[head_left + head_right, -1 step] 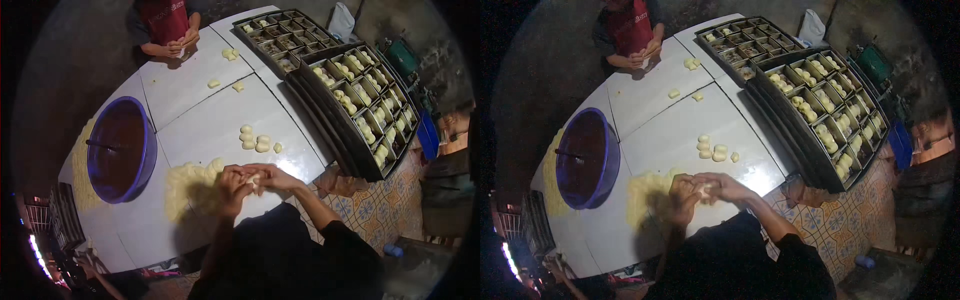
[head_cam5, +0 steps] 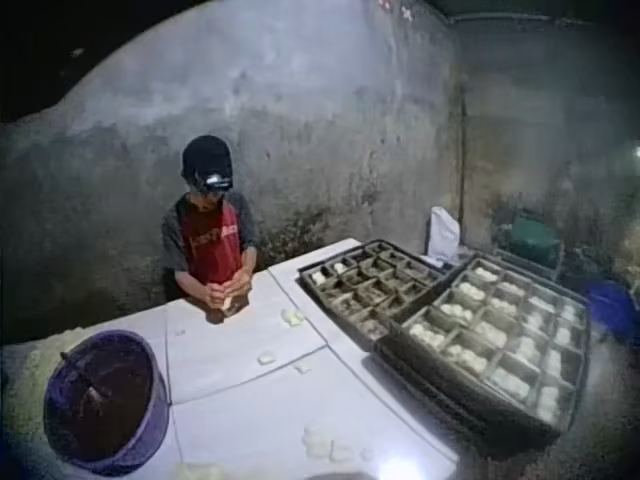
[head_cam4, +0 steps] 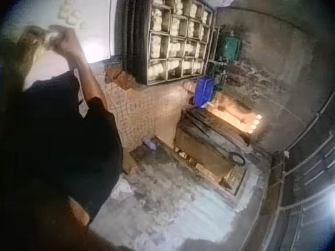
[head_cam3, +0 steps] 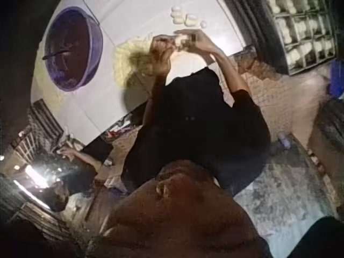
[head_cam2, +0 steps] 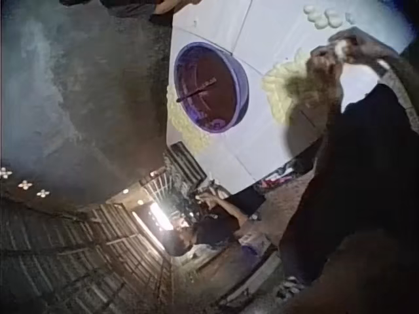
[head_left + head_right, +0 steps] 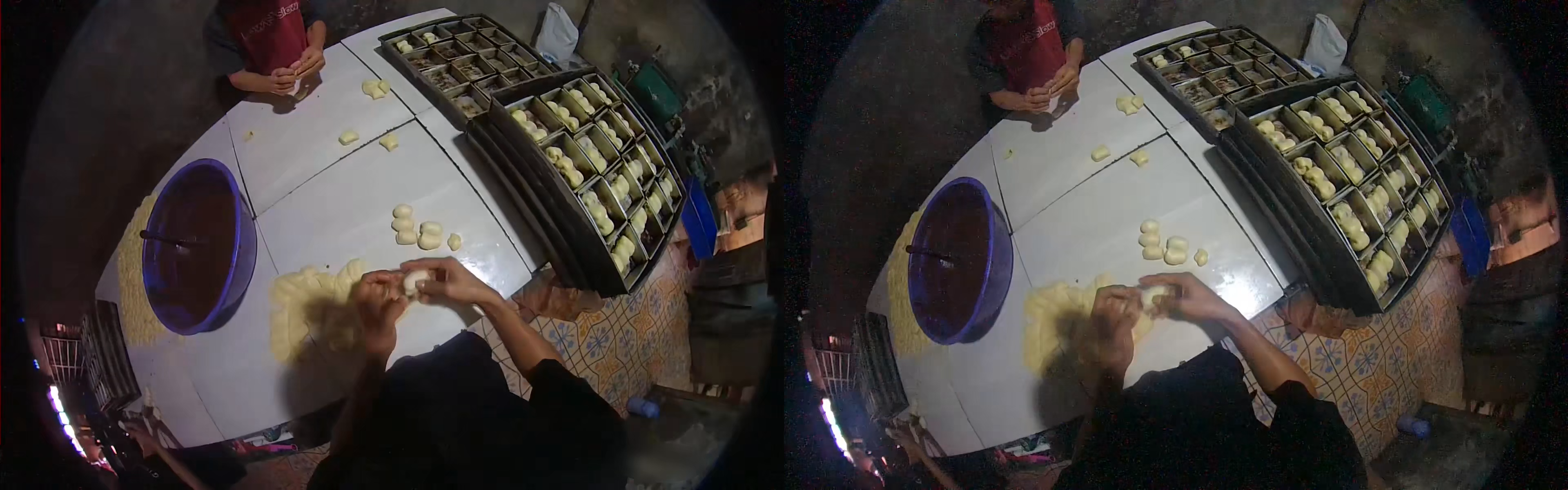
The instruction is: The person shapes and folds pieces of dough by hand on the table and places the dough rolls into metal baking tins.
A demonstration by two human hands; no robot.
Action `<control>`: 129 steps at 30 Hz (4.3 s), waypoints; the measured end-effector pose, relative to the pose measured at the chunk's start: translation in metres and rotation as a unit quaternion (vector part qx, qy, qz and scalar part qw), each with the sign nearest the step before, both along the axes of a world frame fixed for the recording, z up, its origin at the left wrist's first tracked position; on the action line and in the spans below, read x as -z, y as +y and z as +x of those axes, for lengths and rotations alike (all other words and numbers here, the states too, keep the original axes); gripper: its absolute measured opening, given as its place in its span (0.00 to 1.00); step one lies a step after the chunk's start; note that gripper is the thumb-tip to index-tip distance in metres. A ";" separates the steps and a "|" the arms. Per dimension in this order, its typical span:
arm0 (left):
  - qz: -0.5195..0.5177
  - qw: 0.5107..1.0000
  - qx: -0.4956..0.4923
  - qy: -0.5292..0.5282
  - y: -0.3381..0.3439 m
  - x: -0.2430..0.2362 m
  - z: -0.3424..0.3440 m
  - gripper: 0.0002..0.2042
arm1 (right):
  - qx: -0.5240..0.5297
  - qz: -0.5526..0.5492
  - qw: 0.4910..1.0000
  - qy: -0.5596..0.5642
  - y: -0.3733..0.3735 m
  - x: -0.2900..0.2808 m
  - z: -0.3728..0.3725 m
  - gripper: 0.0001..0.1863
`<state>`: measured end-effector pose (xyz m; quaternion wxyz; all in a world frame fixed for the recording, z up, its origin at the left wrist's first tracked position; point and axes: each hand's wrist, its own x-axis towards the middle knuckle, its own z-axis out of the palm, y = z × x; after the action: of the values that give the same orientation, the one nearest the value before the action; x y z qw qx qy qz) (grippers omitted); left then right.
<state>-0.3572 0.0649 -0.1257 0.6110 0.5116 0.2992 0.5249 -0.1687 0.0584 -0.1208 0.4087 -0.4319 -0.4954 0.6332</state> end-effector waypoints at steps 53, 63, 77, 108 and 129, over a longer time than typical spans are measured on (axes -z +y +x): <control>-0.307 0.843 -0.021 -0.441 -0.041 -0.041 -0.082 0.29 | -0.083 0.233 0.969 0.011 0.006 -0.027 -0.138 0.38; -0.084 0.849 -0.281 0.440 0.164 -0.047 -0.310 0.38 | -0.040 0.043 0.988 0.142 0.029 0.008 -0.193 0.55; -0.250 0.956 -0.115 -0.102 0.049 -0.054 -0.156 0.42 | -0.009 -0.207 0.934 0.291 0.046 0.021 -0.188 0.22; -0.101 0.989 -0.077 -0.080 -0.026 -0.030 -0.072 0.18 | -0.156 0.011 0.982 -0.108 0.015 -0.010 -0.078 0.19; -0.036 0.998 -0.047 -0.022 0.011 0.019 -0.070 0.27 | -0.104 -0.073 0.988 -0.083 0.036 0.010 -0.086 0.25</control>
<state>-0.4273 0.0754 -0.1450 0.6098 0.4631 0.3280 0.5533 -0.2544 0.0946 -0.1306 0.2655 -0.4574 -0.5223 0.6690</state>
